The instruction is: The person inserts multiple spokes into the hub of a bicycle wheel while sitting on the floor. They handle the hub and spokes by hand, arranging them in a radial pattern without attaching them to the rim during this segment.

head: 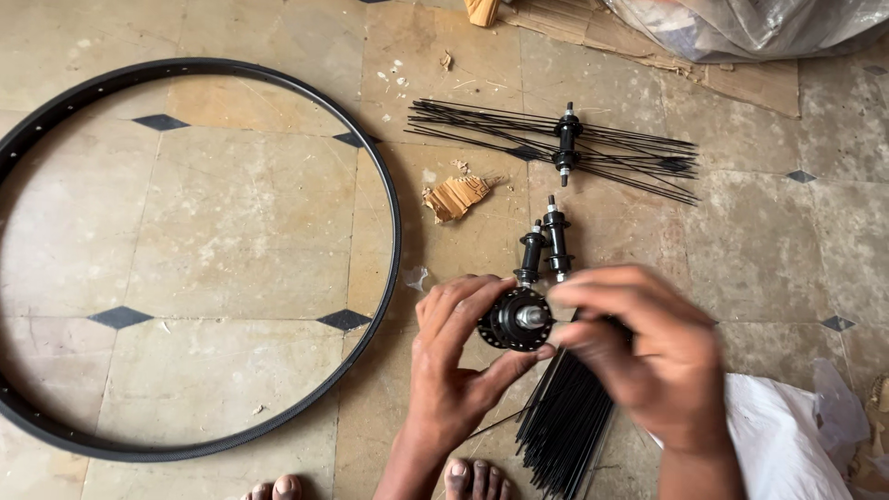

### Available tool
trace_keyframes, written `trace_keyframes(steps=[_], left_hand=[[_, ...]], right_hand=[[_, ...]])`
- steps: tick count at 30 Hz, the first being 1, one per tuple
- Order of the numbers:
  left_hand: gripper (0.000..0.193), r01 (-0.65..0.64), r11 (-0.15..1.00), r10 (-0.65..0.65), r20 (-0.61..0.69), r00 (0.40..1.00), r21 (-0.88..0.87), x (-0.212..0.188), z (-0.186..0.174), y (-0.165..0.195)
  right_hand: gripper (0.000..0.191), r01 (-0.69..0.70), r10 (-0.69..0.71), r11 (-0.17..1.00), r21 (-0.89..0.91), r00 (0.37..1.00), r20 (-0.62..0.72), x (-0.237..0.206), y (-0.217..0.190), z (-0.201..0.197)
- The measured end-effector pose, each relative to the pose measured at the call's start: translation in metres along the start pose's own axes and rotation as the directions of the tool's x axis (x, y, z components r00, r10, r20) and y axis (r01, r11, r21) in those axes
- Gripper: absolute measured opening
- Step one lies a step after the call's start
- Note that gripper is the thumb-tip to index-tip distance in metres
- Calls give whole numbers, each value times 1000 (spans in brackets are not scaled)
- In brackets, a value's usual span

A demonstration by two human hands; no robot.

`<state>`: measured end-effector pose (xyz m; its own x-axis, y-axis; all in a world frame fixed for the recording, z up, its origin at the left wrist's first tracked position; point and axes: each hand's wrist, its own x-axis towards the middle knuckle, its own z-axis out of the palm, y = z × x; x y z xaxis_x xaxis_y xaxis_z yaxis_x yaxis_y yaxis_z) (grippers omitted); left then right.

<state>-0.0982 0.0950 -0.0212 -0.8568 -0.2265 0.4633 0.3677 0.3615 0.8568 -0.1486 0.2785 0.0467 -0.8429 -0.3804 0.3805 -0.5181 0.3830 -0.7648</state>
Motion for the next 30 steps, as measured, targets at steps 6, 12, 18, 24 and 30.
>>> trace_keyframes(steps=[6, 12, 18, 24, 30], left_hand=[[66, 105, 992, -102, 41, 994, -76, 2, -6, -6], [64, 137, 984, -131, 59, 990, -110, 3, -11, -6], [63, 142, 974, -134, 53, 990, -179, 5, -7, -7], [63, 189, 975, -181, 74, 981, -114, 1, 1, -7], [62, 212, 970, -200, 103, 974, -117, 2, 3, -3]], right_hand=[[56, -781, 754, 415, -467, 583, -304, -78, 125, -28], [76, -740, 866, 33, -672, 357, -351, -170, 219, 5], [50, -811, 834, 120, -572, 395, -385, -173, 231, 3], [56, -831, 790, 208, -516, 453, -413, -166, 215, 1], [36, -961, 879, 269, -70, 275, -389, -162, 243, -9]])
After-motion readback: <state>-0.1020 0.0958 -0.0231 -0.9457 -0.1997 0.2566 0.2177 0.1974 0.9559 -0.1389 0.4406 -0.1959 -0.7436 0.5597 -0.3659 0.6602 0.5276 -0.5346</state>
